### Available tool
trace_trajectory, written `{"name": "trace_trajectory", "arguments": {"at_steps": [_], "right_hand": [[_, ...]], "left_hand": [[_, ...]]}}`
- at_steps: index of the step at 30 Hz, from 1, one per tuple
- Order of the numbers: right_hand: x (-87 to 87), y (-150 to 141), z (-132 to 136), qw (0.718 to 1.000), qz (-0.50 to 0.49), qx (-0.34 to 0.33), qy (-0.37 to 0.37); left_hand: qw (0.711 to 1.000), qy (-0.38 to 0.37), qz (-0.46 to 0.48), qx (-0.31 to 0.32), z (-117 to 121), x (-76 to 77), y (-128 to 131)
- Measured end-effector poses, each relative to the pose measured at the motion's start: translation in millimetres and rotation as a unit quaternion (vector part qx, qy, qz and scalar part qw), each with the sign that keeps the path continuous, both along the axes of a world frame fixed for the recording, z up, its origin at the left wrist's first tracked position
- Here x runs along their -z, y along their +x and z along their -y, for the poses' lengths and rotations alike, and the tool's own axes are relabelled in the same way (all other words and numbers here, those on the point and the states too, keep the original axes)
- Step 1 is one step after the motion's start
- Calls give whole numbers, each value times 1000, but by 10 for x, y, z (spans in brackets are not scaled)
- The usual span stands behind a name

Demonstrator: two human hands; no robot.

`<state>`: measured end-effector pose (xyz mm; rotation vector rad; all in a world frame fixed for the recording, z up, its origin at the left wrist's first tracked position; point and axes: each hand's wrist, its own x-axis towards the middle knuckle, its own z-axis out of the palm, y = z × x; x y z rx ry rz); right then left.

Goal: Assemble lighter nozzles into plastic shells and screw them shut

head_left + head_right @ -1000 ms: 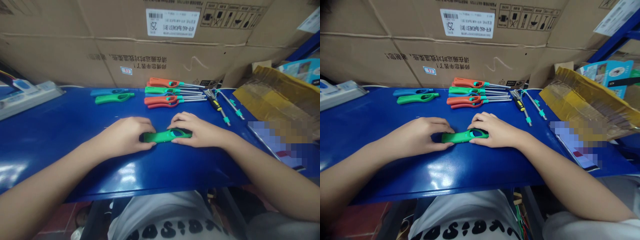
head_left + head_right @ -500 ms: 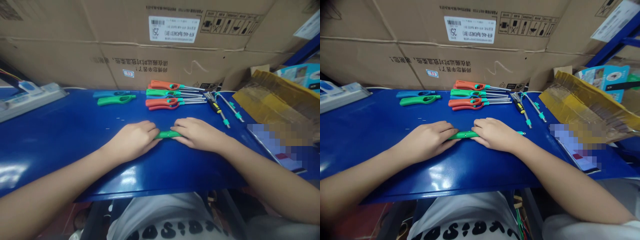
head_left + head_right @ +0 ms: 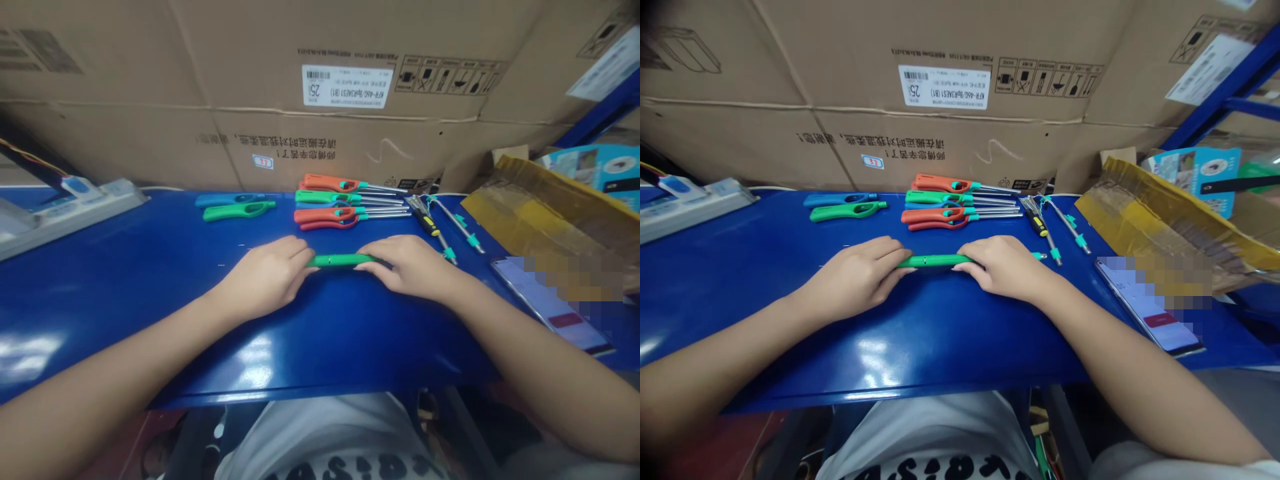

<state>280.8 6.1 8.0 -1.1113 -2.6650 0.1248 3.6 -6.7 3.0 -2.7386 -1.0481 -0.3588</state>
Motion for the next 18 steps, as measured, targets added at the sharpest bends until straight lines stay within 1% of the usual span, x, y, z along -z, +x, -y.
{"name": "trace_trajectory", "arguments": {"at_steps": [2,4,6,8,10,14,16,18], "right_hand": [[-29,2,12,1000,7,29,4],[-55,-27,30,998,26,55,-10],[-72,-71,49,996,59,66,-25],[-78,-111,62,994,84,59,-30],[-74,-133,68,996,76,30,-43],[-41,-148,81,995,-17,-68,-77],[-2,-163,98,992,-45,-108,-54],[49,-187,119,990,-57,-126,-13]], "left_hand": [[1000,-7,25,3,-14,16,5],[999,-16,37,10,-16,32,18],[999,-16,22,20,-12,45,30],[1000,-11,-3,28,-5,52,36],[999,-22,-22,34,0,55,37],[997,-55,-14,44,21,53,40],[996,-73,-1,44,45,51,49],[995,-94,4,43,73,51,60]]}}
